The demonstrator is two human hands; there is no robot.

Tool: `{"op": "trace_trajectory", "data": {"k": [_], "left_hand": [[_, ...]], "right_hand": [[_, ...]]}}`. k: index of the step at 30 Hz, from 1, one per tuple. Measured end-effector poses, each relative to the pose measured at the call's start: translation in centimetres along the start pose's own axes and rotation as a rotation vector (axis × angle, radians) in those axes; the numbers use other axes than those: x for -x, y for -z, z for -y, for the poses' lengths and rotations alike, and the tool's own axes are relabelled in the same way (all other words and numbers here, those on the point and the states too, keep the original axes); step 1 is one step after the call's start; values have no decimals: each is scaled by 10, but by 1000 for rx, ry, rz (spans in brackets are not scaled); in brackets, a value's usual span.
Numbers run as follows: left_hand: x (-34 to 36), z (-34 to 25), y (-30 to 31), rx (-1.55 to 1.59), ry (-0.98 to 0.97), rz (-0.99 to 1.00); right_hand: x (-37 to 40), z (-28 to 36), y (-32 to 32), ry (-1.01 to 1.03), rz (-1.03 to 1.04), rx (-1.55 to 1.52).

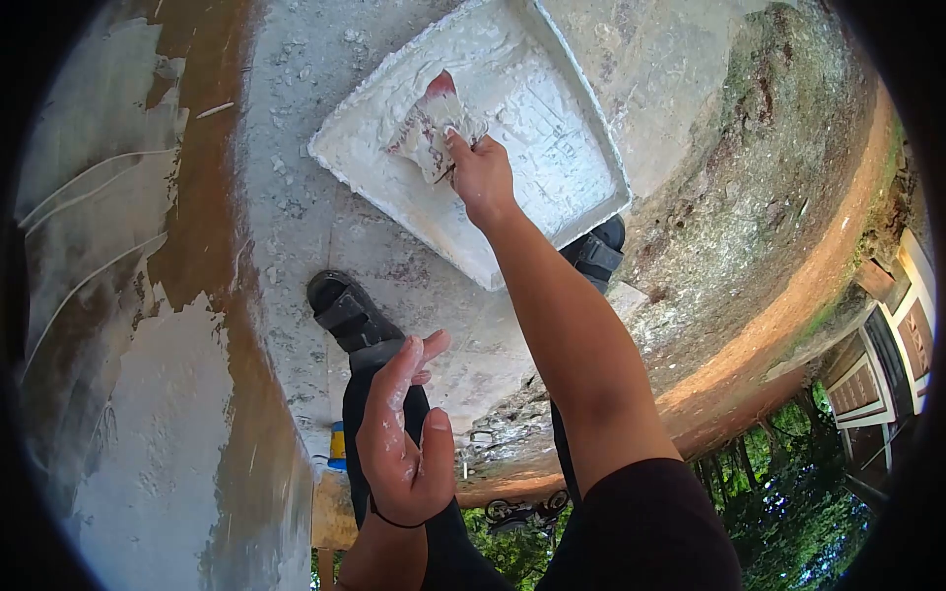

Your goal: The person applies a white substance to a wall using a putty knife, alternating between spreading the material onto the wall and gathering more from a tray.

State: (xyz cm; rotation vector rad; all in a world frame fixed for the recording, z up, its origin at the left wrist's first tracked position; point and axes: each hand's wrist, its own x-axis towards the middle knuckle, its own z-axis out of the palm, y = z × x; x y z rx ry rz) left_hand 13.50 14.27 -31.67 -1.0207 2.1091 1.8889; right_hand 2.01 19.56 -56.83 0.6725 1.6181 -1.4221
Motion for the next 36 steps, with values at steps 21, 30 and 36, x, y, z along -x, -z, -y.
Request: {"op": "trace_trajectory", "data": {"k": [21,30,36], "left_hand": [[6,202,-96,301,677,-357],[-10,252,-140,684,688,-329],[-16,201,-130,611,527,-400]], "right_hand": [[55,28,105,-88,376,-38],[80,53,143,-103,364,40],[127,74,142,-69,401,-4]]}}
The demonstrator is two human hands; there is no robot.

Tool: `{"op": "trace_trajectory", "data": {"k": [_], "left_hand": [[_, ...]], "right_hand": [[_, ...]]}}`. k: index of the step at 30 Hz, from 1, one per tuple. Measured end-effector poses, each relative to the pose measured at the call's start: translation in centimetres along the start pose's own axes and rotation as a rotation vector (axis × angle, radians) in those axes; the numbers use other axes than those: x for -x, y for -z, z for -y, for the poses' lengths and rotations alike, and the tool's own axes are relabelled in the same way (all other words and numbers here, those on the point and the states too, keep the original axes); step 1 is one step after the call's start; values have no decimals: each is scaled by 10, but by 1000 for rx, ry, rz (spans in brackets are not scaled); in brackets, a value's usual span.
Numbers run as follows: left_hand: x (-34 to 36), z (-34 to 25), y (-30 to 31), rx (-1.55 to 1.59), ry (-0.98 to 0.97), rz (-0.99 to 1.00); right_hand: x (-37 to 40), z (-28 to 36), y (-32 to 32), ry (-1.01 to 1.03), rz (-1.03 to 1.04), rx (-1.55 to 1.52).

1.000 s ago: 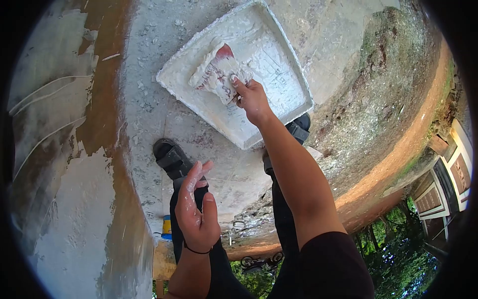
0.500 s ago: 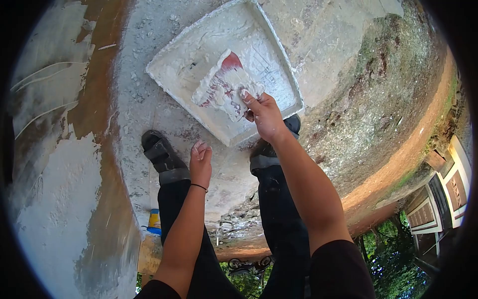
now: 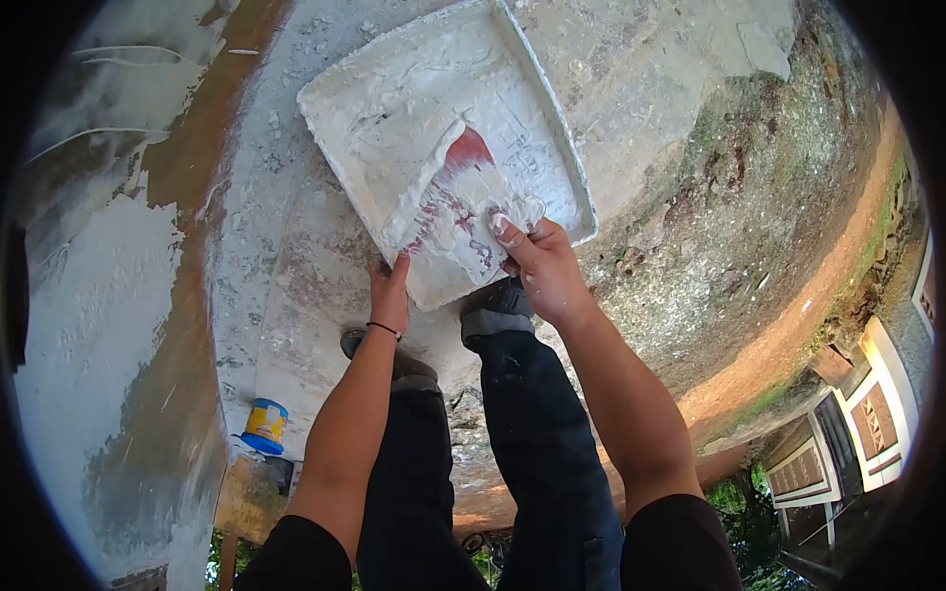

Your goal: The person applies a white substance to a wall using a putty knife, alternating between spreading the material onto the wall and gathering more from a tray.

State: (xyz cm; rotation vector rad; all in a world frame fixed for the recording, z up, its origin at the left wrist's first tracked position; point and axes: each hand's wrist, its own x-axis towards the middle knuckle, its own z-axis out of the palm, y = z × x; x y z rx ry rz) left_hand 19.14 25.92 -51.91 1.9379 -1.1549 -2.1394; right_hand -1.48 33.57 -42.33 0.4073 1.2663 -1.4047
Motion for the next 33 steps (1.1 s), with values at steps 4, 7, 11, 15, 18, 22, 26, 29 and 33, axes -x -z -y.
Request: {"op": "trace_trajectory", "data": {"k": [4,7,11,15,18,22,26,29,33], "left_hand": [[15,-17,7,194,-88,5],[21,-34,16,139,-107,111],[43,-39,41,192,-19,112],[97,-40,75,274,20,85],[148,-25,121,288,55,54],[225,-17,191,236,51,30],[288,-9,259,131,78,-15],[320,1,295,94,57,-48],[340,10,317,84,83,-93]], "right_hand": [[35,7,-29,91,5,-56],[45,1,-23,97,96,-39],[69,4,-47,89,116,-27],[101,9,-74,129,171,72],[134,6,-92,175,213,131],[188,-12,-132,242,178,218],[219,-39,-165,198,270,170],[231,-54,-189,236,350,339],[232,-65,-211,260,353,377]]}}
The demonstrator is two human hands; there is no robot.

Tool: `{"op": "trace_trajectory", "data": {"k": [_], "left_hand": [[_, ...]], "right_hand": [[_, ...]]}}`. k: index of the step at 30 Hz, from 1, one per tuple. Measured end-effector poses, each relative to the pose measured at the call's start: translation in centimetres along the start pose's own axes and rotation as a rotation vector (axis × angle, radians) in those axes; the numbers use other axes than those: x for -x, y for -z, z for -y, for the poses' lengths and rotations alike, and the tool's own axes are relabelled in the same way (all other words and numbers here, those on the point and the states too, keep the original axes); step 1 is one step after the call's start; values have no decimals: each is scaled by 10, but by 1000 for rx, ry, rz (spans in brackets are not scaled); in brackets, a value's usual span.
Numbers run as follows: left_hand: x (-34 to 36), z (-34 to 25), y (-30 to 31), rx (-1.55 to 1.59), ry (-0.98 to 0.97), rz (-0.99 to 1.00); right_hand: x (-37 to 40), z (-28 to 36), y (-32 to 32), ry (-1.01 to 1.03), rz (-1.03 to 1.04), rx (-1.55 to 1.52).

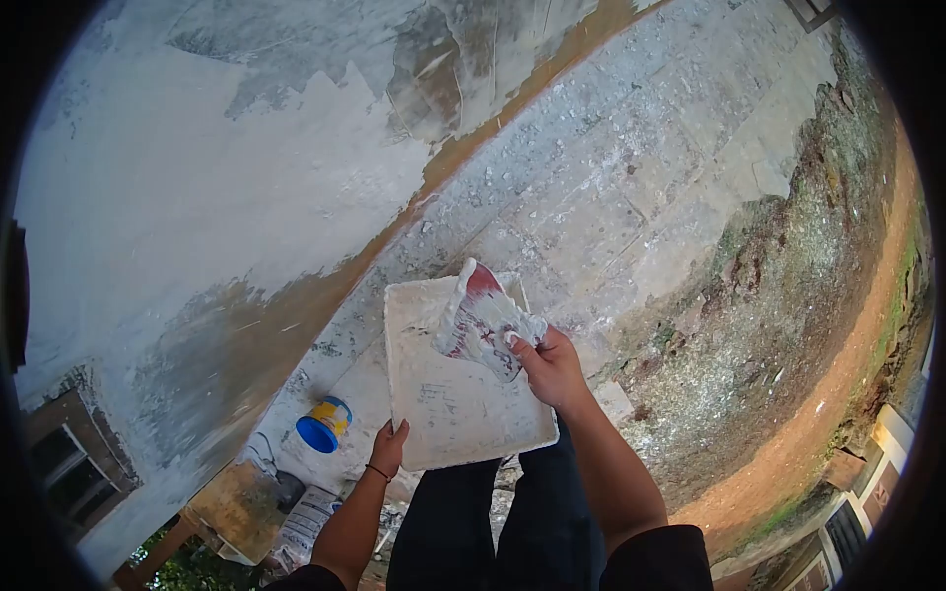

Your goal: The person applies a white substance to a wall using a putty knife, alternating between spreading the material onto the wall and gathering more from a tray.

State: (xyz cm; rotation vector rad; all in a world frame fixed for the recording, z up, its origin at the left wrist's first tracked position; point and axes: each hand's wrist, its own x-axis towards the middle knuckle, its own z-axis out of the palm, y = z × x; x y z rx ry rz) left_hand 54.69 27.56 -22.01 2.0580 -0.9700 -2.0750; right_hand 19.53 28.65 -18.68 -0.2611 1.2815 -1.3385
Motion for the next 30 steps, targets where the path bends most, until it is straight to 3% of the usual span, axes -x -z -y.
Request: {"op": "trace_trajectory", "data": {"k": [3,5,10,15,21,25,30], "left_hand": [[-13,7,7,63,46,-39],[-23,11,10,111,72,-54],[-84,39,32,55,34,-16],[-145,67,73,-238,-160,-13],[-178,113,103,-249,-81,34],[-168,104,101,-68,57,92],[-136,108,103,98,88,32]], "right_hand": [[-3,-6,-3,31,-7,-16],[0,-7,-9,-55,-81,-65],[-12,-32,-14,-1,-159,166],[-23,-81,-43,7,-299,67],[-37,-125,-84,-50,-306,-64],[-40,-129,-98,-47,-271,-194],[-38,-113,-97,-125,-158,-237]]}}
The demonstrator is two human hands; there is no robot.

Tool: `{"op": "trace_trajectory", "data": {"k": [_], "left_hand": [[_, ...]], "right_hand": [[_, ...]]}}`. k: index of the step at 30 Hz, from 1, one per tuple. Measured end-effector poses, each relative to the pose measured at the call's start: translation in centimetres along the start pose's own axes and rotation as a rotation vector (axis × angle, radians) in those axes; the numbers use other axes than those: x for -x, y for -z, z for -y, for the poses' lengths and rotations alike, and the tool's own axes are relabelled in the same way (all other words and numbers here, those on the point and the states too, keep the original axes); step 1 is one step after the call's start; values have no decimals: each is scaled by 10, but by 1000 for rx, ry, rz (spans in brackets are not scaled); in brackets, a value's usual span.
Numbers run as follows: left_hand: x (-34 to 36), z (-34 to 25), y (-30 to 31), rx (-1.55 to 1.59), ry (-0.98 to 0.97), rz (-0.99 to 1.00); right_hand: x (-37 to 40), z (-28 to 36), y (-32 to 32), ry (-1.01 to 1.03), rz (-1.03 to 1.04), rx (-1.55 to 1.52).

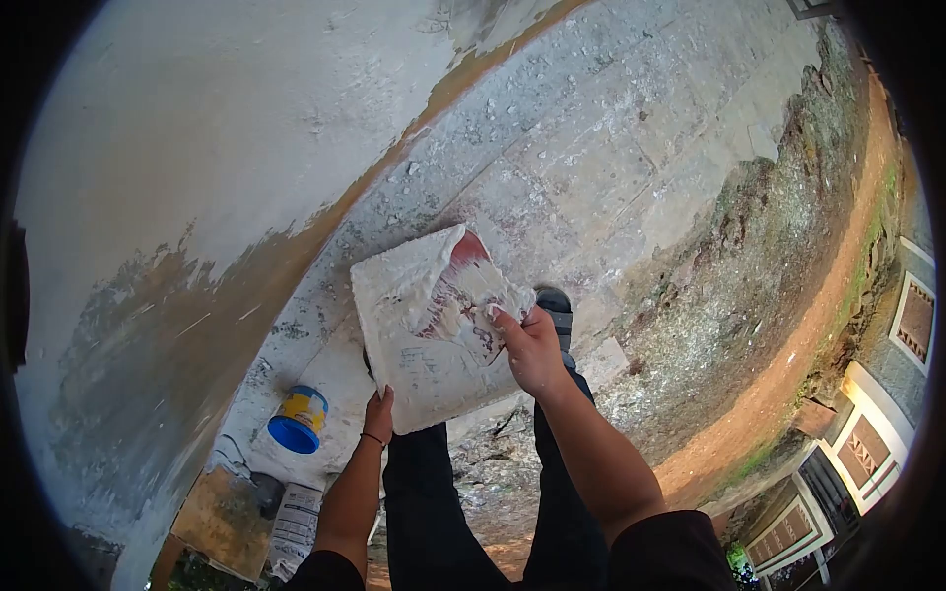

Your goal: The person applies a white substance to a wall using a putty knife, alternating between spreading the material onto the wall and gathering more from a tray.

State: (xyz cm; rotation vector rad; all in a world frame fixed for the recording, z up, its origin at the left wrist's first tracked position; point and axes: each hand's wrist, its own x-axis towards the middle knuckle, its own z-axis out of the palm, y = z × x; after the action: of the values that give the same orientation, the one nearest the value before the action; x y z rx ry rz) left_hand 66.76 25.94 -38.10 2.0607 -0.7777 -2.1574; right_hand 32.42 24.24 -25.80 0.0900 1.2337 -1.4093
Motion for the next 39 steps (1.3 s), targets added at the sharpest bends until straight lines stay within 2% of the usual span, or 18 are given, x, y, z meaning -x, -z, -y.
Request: {"op": "trace_trajectory", "data": {"k": [6,10,17,23,25,31,33,36,39], "left_hand": [[36,17,35,-48,-65,-116],[32,22,54,-74,-108,-126],[-5,46,109,-214,-195,-70],[-46,55,153,-556,-255,20],[-57,60,164,-542,-247,-17],[-78,75,176,-410,-136,196],[-83,78,174,-210,-52,263],[-97,86,169,-183,57,206],[-105,98,158,-143,51,130]], "right_hand": [[9,13,8,-47,85,-21],[12,0,8,-57,116,-45],[33,-73,-40,-16,147,-174],[51,-146,-77,49,90,-264],[55,-169,-82,64,22,-295],[70,-205,-86,73,-28,-326],[71,-204,-84,66,-54,-304],[70,-207,-72,71,-76,-271],[70,-208,-60,77,-89,-273]]}}
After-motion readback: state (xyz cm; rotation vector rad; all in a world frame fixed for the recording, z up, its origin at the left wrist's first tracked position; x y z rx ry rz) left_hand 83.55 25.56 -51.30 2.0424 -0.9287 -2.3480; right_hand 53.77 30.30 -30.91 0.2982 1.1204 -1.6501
